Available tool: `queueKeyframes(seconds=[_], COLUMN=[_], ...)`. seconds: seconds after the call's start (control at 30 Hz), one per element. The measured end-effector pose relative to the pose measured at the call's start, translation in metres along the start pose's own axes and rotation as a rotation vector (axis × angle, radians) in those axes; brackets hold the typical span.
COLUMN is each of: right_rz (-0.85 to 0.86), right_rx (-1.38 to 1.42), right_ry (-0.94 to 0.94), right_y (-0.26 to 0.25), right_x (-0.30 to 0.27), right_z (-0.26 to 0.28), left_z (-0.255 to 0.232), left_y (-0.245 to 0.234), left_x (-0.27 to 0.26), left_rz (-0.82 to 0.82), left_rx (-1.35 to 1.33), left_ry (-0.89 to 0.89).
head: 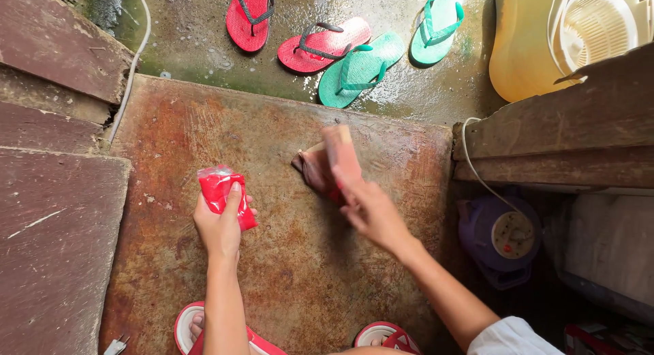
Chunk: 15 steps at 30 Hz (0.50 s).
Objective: Sanding a concrete floor using sandpaper.
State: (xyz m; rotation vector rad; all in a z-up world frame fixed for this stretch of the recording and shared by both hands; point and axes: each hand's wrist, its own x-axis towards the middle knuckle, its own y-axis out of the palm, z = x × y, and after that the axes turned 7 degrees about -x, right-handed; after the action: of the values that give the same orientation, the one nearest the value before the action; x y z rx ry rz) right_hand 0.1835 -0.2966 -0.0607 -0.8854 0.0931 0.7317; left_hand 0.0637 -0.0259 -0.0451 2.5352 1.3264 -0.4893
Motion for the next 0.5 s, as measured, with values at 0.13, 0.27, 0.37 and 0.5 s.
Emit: queueKeyframes(seconds=[0.13, 0.27, 0.37, 0.5], right_rz=[-0.150, -0.134, -0.223, -0.181], right_rx=[-0.280, -0.148, -0.349, -0.442], right_ry=[-0.505, -0.237, -0.438, -0.528], right_y=[0.029, 0.032, 0.029, 0.067], right_x=[0.000, 0.017, 0.039, 0.051], right_z=[0.012, -0.013, -0.013, -0.013], left_z=[-0.008, -0.009, -0.006, 0.000], left_y=[0.001, -0.006, -0.007, -0.011], left_x=[0.002, -0.002, -0.002, -0.003], left_rz=[-0.014, -0.004, -0.007, -0.017], left_rx=[-0.020, -0.029, -0.017, -0.036], left_ry=[0.008, -0.012, 0.026, 0.019])
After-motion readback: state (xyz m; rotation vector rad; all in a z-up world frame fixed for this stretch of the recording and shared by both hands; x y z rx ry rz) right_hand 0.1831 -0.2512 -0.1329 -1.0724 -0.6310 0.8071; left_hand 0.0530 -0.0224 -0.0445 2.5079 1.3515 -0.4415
